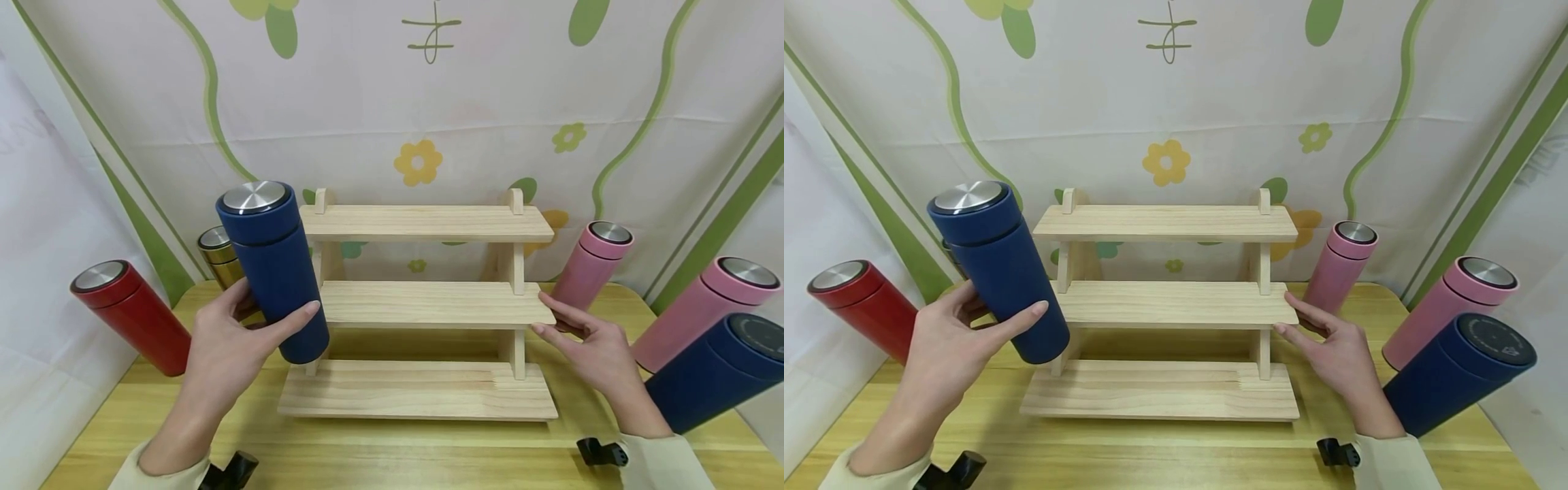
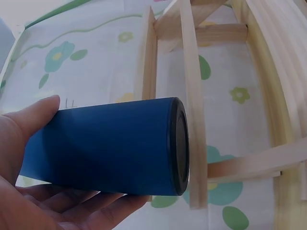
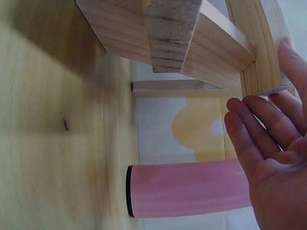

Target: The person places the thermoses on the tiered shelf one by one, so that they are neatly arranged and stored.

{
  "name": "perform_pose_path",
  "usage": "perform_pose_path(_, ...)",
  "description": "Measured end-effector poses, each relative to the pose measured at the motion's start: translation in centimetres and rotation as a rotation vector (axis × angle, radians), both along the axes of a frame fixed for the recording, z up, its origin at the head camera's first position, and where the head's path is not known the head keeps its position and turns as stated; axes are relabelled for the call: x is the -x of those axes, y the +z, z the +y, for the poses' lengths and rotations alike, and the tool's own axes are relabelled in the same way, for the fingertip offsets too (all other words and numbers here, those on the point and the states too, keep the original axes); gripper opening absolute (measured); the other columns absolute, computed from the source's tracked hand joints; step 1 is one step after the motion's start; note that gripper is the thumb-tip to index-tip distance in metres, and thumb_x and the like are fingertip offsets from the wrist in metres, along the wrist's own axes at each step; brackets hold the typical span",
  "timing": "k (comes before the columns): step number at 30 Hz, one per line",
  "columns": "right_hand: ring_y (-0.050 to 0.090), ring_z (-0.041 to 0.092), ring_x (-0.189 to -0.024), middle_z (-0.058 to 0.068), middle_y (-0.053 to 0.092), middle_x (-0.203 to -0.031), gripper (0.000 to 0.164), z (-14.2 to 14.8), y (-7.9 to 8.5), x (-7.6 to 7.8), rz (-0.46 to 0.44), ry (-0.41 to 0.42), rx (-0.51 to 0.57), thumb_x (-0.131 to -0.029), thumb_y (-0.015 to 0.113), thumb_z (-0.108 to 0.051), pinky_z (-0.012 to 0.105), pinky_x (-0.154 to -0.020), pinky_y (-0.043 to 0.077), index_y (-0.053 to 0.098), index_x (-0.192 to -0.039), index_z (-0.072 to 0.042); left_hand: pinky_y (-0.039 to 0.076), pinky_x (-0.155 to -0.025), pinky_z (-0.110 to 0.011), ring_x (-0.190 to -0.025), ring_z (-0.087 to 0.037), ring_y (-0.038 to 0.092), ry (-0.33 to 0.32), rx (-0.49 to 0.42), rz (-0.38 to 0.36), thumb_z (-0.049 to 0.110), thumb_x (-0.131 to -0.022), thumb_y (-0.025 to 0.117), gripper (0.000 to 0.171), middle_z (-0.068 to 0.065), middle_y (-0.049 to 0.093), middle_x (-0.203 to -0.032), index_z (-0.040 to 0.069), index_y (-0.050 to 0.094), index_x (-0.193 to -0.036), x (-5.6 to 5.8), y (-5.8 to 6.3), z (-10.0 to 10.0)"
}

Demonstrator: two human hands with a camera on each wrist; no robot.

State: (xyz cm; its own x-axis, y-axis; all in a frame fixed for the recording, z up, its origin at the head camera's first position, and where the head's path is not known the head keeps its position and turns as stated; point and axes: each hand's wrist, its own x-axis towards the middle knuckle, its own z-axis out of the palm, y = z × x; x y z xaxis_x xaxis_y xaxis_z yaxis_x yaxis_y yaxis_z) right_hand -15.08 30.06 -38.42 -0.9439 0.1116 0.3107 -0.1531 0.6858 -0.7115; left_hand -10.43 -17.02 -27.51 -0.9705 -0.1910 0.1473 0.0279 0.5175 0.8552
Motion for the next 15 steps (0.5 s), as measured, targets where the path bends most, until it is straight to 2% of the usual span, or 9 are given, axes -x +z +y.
perform_pose_path(2, 0.066, -0.02, -0.09, -0.019, 0.076, -0.112, 0.055, 0.0, 0.0, 0.0, -0.003, -0.002, -0.001, -0.095, 0.084, -0.041, 0.009, -0.07, 0.055, 0.069, -0.146, -0.027, 0.062, -0.095, -0.034, -0.122, -0.028, 0.071, -0.005, -0.007, -0.004, 0.06, -0.086, 0.086, 0.079, -0.008, 0.072, -0.139, 0.023, 0.06, -0.151, 0.1, 0.2, 0.2)
perform_pose_path(4, 0.066, -0.02, -0.09, -0.019, 0.076, -0.113, 0.055, 0.0, 0.0, 0.0, -0.007, -0.001, 0.004, -0.095, 0.084, -0.041, 0.009, -0.07, 0.056, 0.069, -0.146, -0.027, 0.063, -0.099, -0.04, -0.124, -0.028, 0.07, -0.011, -0.021, -0.013, 0.06, -0.086, 0.087, 0.081, -0.008, 0.071, -0.142, 0.024, 0.059, -0.152, 0.2, 0.4, 0.4)
perform_pose_path(6, 0.067, -0.02, -0.091, -0.022, 0.076, -0.111, 0.055, 0.0, 0.0, 0.0, -0.005, 0.003, 0.013, -0.095, 0.084, -0.041, 0.01, -0.07, 0.056, 0.069, -0.146, -0.027, 0.061, -0.105, -0.048, -0.127, -0.029, 0.069, -0.02, -0.036, -0.023, 0.06, -0.086, 0.087, 0.083, -0.009, 0.07, -0.145, 0.025, 0.057, -0.154, 0.3, 0.6, 0.6)
perform_pose_path(9, 0.067, -0.02, -0.092, -0.029, 0.073, -0.11, 0.055, 0.0, 0.0, 0.0, 0.002, 0.01, 0.024, -0.095, 0.085, -0.039, 0.01, -0.07, 0.057, 0.069, -0.146, -0.026, 0.059, -0.108, -0.054, -0.129, -0.029, 0.068, -0.033, -0.048, -0.021, 0.058, -0.086, 0.087, 0.083, -0.009, 0.069, -0.146, 0.026, 0.056, -0.156, 0.4, 0.8, 0.9)
perform_pose_path(12, 0.066, -0.021, -0.092, -0.031, 0.072, -0.109, 0.054, -0.1, -0.1, 0.0, 0.009, 0.011, 0.027, -0.095, 0.085, -0.038, 0.01, -0.07, 0.057, 0.07, -0.145, -0.025, 0.058, -0.109, -0.056, -0.129, -0.029, 0.068, -0.048, -0.054, 0.0, 0.056, -0.086, 0.088, 0.081, -0.008, 0.069, -0.146, 0.026, 0.056, -0.155, 0.5, 0.9, 1.2)
perform_pose_path(15, 0.066, -0.021, -0.092, -0.027, 0.075, -0.109, 0.055, -0.1, -0.1, 0.0, 0.008, 0.012, 0.029, -0.095, 0.085, -0.038, 0.01, -0.069, 0.057, 0.07, -0.145, -0.025, 0.06, -0.107, -0.055, -0.128, -0.029, 0.069, -0.059, -0.053, 0.022, 0.056, -0.087, 0.088, 0.08, -0.007, 0.069, -0.145, 0.027, 0.057, -0.155, 0.6, 1.1, 1.5)
